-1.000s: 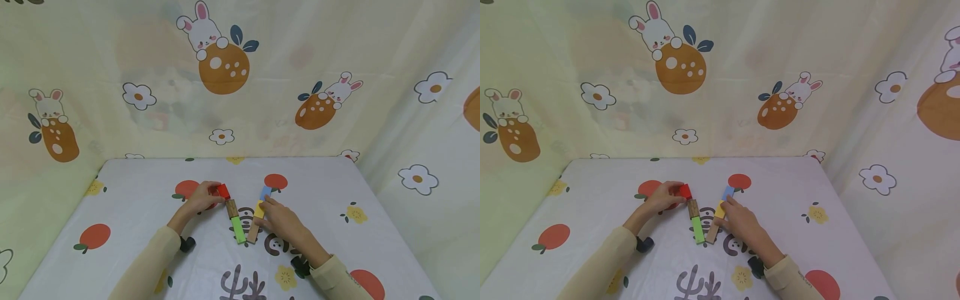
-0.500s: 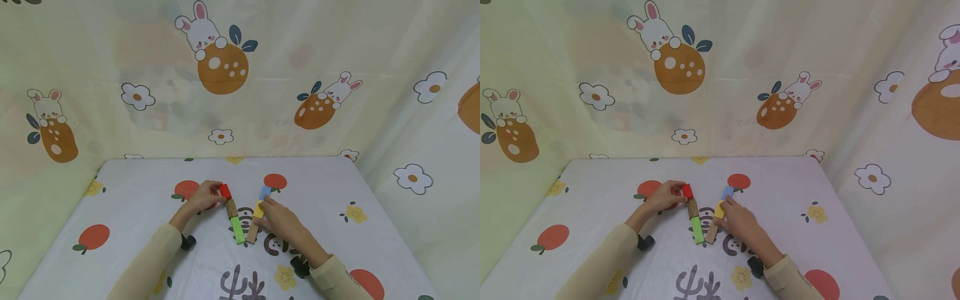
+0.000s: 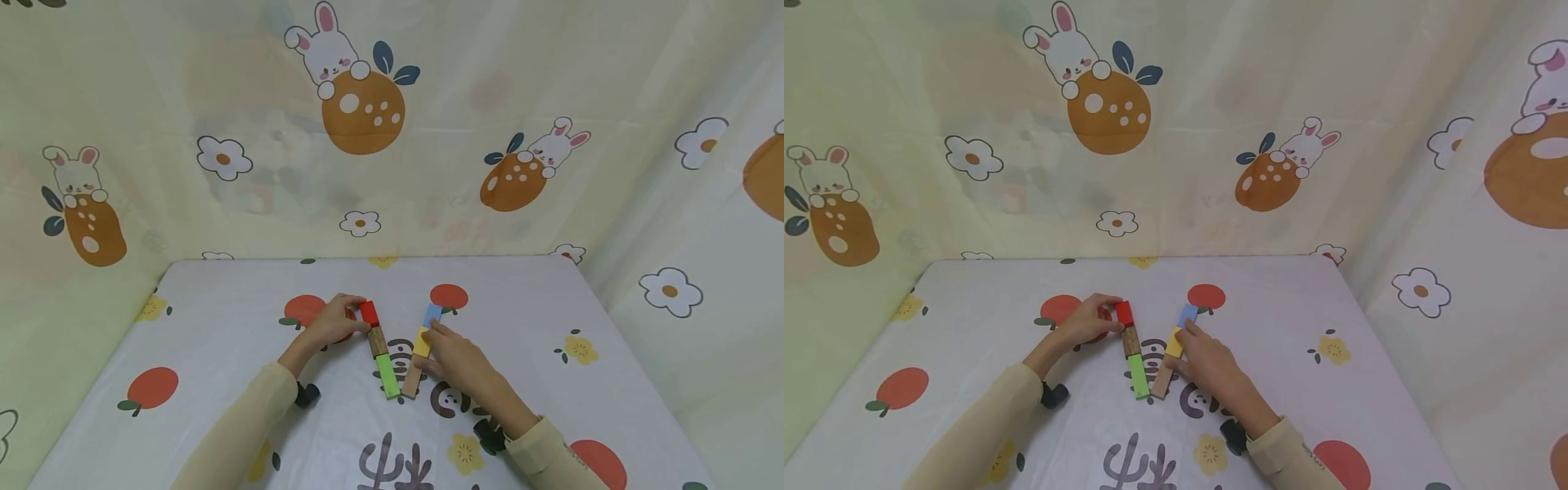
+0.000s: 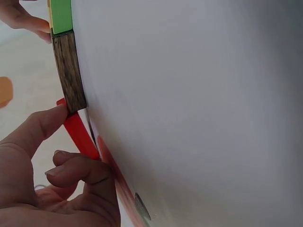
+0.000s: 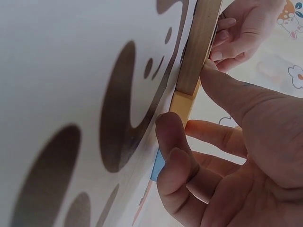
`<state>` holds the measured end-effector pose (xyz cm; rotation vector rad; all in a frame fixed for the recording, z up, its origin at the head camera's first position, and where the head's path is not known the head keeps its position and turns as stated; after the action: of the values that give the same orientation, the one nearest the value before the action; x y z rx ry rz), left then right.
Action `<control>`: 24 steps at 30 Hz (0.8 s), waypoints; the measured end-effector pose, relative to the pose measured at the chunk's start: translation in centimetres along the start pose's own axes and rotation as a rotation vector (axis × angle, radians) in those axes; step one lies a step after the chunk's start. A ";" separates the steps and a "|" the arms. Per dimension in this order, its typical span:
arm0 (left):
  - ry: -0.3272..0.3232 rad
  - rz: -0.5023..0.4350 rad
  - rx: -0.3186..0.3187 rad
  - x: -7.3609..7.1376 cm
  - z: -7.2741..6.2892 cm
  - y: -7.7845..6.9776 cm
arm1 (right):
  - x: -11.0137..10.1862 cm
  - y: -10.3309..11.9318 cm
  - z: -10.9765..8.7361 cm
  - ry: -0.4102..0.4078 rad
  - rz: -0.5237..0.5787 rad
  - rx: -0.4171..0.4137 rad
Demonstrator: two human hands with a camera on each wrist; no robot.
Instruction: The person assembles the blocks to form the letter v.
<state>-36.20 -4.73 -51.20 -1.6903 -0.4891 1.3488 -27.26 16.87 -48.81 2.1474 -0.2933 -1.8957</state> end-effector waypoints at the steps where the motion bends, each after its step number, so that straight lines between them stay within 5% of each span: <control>1: 0.001 0.000 0.001 0.0 0.0 0.0 | 0.0 0.0 0.0 0.001 0.000 0.001; 24: 0.014 -0.023 -0.006 0.2 0.1 0.0 | 0.0 0.1 0.0 0.010 -0.003 0.024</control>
<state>-36.20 -4.59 -51.34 -1.6933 -0.5033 1.3191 -27.24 16.81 -48.81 2.1730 -0.3133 -1.8920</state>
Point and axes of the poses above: each hand's wrist, its own z-axis towards the middle knuckle, its own x-axis out of the palm, y = z × x, the point moved 9 cm from there along z, towards the middle knuckle, and after that the axes turned 13 degrees about x, right-handed, at the moved point
